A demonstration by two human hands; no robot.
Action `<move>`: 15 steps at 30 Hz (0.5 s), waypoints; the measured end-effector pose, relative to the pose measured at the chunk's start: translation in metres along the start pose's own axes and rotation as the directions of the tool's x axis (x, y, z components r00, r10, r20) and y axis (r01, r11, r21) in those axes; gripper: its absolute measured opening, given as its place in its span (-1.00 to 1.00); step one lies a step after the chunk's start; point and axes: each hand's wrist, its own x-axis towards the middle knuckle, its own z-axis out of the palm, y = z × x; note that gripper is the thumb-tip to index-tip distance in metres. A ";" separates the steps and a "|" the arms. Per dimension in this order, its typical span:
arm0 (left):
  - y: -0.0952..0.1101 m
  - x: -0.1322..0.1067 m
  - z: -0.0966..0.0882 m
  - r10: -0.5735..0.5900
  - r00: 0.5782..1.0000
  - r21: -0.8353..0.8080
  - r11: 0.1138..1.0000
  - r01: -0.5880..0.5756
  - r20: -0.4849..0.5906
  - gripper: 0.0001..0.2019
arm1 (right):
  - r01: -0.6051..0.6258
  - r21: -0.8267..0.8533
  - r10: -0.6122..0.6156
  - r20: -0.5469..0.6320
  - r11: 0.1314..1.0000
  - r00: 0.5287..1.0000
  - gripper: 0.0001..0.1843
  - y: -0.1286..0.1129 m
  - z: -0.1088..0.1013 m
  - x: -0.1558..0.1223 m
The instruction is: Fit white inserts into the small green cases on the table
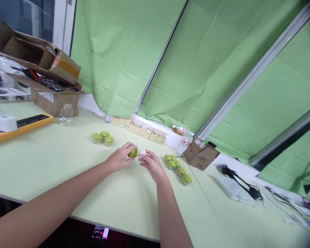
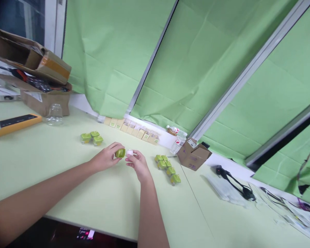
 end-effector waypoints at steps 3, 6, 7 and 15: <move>0.002 0.001 -0.001 0.000 1.000 0.015 1.000 0.000 -0.005 -0.62 | -0.008 0.044 0.008 0.012 0.999 1.000 -0.55 -0.001 0.000 -0.001; 0.003 0.001 -0.002 0.010 1.000 0.011 1.000 -0.010 -0.007 -0.65 | -0.006 0.090 0.005 0.016 0.996 1.000 -0.56 -0.002 0.000 -0.003; 0.003 0.001 -0.002 0.016 1.000 0.011 1.000 -0.016 -0.008 -0.65 | -0.004 0.102 0.003 0.013 0.995 1.000 -0.57 -0.002 0.000 -0.003; 0.004 0.000 -0.001 0.083 0.996 0.084 0.993 -0.084 0.014 -0.59 | 0.013 0.090 -0.011 -0.026 0.996 1.000 -0.60 0.000 -0.001 0.001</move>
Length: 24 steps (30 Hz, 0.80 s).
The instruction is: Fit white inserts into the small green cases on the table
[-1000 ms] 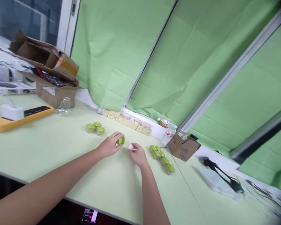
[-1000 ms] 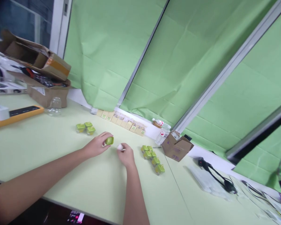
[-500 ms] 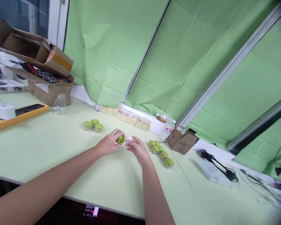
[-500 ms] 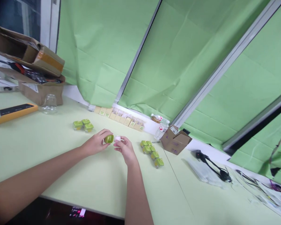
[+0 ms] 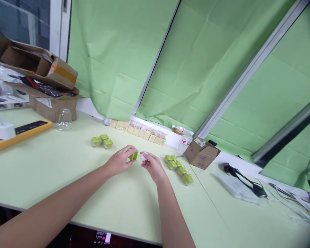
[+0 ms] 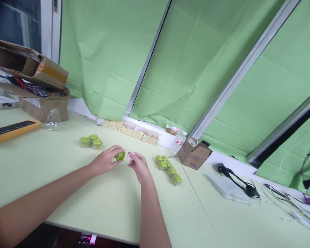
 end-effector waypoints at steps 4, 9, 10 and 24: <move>0.004 0.002 -0.001 0.048 0.999 0.066 0.997 -0.049 0.009 -0.60 | 0.027 -0.035 -0.028 -0.007 0.999 1.000 -0.65 0.002 0.004 0.000; 0.008 0.003 -0.001 0.085 0.996 0.080 0.993 -0.084 -0.006 -0.61 | 0.091 -0.110 -0.093 -0.007 0.990 0.996 -0.64 0.006 0.011 0.001; 0.008 0.003 -0.001 0.084 0.996 0.075 0.994 -0.083 -0.008 -0.61 | 0.098 -0.123 -0.100 -0.013 0.988 0.995 -0.63 0.007 0.011 0.001; 0.004 0.002 0.002 0.085 0.996 0.044 0.995 -0.084 -0.024 -0.59 | 0.171 -0.255 -0.181 -0.016 0.952 0.983 -0.60 0.008 0.015 0.001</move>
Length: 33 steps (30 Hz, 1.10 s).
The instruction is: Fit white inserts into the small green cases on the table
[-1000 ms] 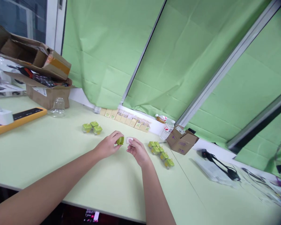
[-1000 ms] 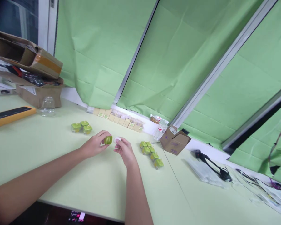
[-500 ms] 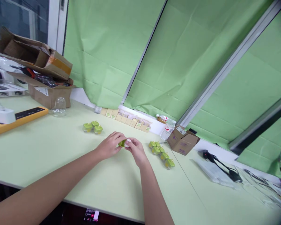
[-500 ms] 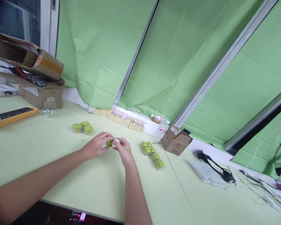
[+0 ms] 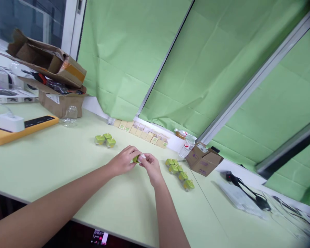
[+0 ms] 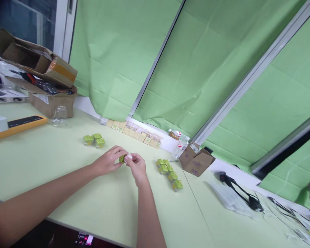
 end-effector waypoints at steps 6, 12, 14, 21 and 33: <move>0.000 0.000 -0.001 -0.008 1.000 0.020 1.000 0.008 0.003 -0.63 | 0.017 -0.018 -0.017 0.007 1.000 1.000 -0.59 0.005 -0.001 0.002; -0.001 -0.001 -0.002 0.009 0.999 0.020 1.000 -0.009 0.036 -0.65 | 0.022 -0.106 -0.020 0.025 0.994 0.999 -0.57 0.006 0.000 0.001; -0.003 -0.002 -0.002 0.011 0.999 0.010 1.000 -0.011 0.031 -0.65 | 0.053 -0.150 -0.049 0.033 0.987 0.998 -0.57 0.007 0.000 0.002; -0.007 -0.003 0.000 -0.004 1.000 -0.037 0.999 0.005 0.024 -0.62 | 0.218 -0.367 -0.223 0.030 0.904 0.974 -0.62 0.016 0.004 0.004; -0.005 0.001 -0.005 -0.092 0.993 -0.071 0.994 0.087 -0.069 -0.61 | 0.328 -0.217 -0.319 0.073 0.920 0.945 -0.63 0.005 0.008 -0.003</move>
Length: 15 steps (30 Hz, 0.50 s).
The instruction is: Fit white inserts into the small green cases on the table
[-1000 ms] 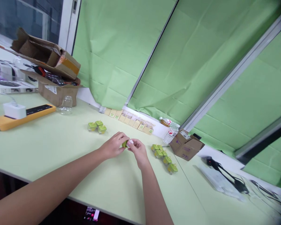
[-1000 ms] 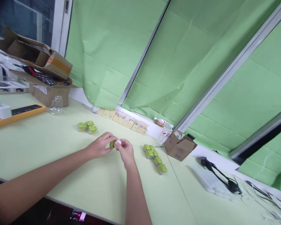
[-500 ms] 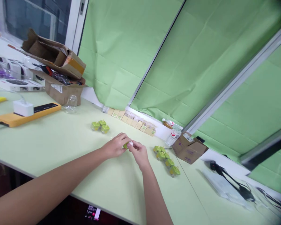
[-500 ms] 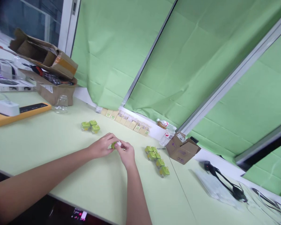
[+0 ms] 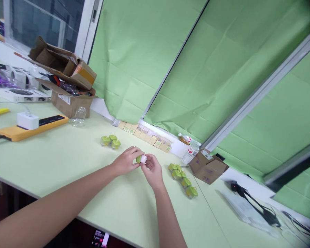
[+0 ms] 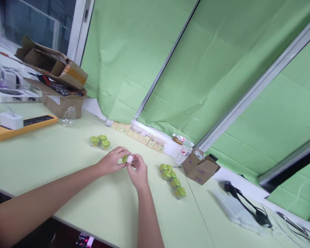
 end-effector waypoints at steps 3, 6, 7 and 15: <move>-0.001 0.000 0.001 0.000 1.000 -0.036 0.999 0.000 -0.009 -0.61 | 0.009 0.016 -0.009 -0.018 1.000 1.000 -0.65 -0.001 0.000 0.001; -0.003 0.000 0.003 -0.029 0.999 -0.040 0.999 0.028 -0.020 -0.59 | 0.010 0.012 -0.010 -0.021 1.000 1.000 -0.65 -0.003 0.000 0.001; -0.005 0.000 0.003 -0.040 0.999 -0.027 0.999 0.039 -0.013 -0.58 | 0.013 0.006 -0.013 -0.021 1.000 1.000 -0.65 -0.003 0.000 0.001; -0.008 -0.002 0.003 -0.172 0.980 0.004 0.985 0.172 0.103 -0.58 | 0.123 -0.139 -0.126 -0.015 0.983 0.992 -0.64 -0.009 0.000 -0.001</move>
